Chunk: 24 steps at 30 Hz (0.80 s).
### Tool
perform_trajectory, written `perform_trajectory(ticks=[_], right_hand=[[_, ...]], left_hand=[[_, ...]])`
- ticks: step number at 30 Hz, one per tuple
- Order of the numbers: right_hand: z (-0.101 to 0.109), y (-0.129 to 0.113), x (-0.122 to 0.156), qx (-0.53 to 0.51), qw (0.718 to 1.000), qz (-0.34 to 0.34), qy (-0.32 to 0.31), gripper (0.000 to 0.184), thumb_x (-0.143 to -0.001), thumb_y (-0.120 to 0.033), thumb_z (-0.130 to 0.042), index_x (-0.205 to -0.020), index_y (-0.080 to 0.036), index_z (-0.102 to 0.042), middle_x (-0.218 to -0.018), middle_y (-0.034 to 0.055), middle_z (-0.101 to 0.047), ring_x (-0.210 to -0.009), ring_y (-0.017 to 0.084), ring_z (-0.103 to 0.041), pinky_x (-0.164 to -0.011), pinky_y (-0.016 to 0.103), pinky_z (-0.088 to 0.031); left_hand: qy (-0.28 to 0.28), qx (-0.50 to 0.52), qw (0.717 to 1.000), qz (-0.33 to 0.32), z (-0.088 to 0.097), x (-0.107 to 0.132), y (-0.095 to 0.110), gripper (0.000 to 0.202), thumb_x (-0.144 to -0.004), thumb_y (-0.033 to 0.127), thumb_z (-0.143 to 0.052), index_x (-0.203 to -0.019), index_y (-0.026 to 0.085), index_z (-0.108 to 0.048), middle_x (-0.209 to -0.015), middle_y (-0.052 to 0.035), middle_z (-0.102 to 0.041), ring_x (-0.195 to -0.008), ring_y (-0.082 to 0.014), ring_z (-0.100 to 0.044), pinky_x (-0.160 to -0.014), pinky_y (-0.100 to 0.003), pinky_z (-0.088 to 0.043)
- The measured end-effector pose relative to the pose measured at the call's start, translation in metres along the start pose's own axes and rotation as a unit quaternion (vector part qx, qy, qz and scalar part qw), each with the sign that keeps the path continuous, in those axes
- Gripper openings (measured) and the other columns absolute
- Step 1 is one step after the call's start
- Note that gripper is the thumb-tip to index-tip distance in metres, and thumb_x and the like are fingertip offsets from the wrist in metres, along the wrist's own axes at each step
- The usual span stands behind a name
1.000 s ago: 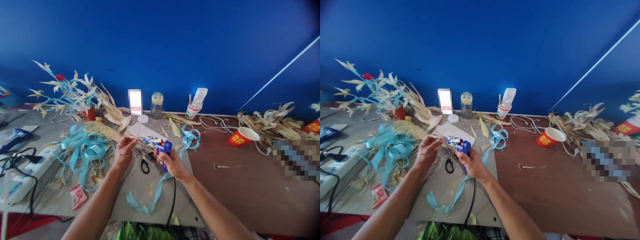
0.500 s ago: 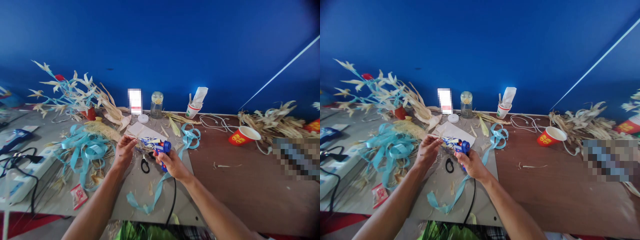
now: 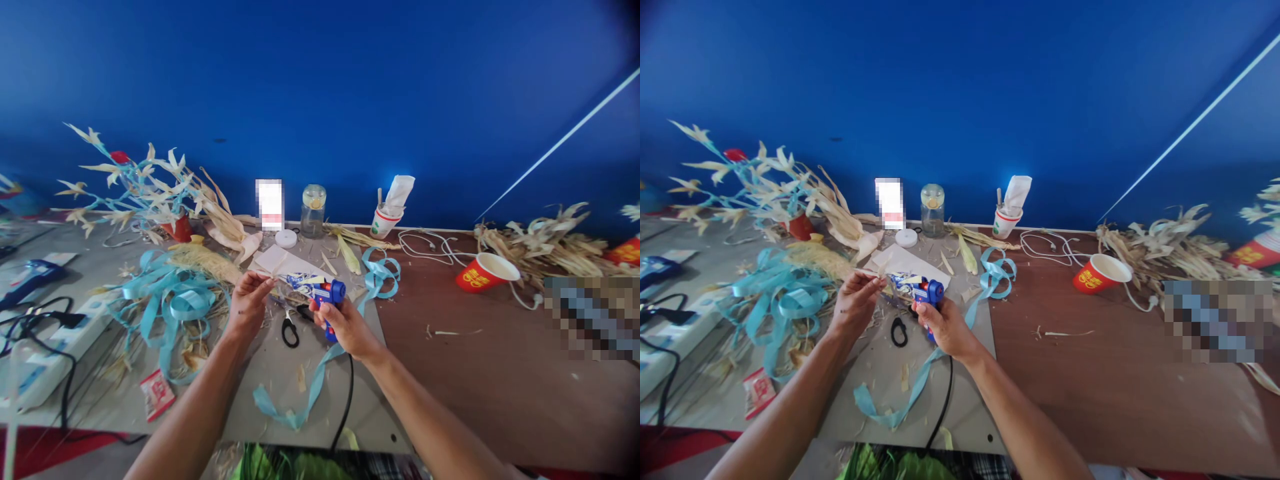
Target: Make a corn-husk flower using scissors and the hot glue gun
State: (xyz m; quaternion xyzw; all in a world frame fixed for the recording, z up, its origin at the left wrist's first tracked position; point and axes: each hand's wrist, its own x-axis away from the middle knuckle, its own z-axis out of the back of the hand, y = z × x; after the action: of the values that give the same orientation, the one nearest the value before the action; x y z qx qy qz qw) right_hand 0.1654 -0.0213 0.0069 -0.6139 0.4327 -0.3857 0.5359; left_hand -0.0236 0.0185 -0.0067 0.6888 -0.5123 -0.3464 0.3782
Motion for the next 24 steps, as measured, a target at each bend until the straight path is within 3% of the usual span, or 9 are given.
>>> perform_trajectory(ticks=[20, 24], right_hand=[[0.0002, 0.0027, -0.001, -0.013, 1.0, 0.009, -0.001, 0.046, -0.077, -0.058, -0.051, -0.085, -0.014, -0.06, -0.062, -0.0001, -0.05, -0.054, 0.01, -0.043, -0.05, 0.024, -0.035], [0.0018, 0.0005, -0.0021, -0.016, 0.999, -0.001, 0.029, 0.048, -0.074, -0.06, -0.053, -0.082, -0.013, -0.059, -0.059, -0.0011, -0.047, -0.053, 0.009, -0.042, -0.049, 0.023, -0.032]], left_hand=[[-0.002, -0.002, 1.0, 0.007, 0.0001, -0.0001, -0.0012, 0.022, -0.055, 0.019, -0.078, -0.067, 0.018, -0.06, -0.065, 0.0033, -0.057, -0.063, -0.0081, -0.054, -0.069, -0.023, -0.043], [0.004, 0.005, 1.0, 0.006, -0.0003, 0.0003, -0.0008, 0.02, -0.056, 0.018, -0.077, -0.066, 0.018, -0.06, -0.065, 0.0036, -0.057, -0.063, -0.008, -0.054, -0.068, -0.023, -0.043]])
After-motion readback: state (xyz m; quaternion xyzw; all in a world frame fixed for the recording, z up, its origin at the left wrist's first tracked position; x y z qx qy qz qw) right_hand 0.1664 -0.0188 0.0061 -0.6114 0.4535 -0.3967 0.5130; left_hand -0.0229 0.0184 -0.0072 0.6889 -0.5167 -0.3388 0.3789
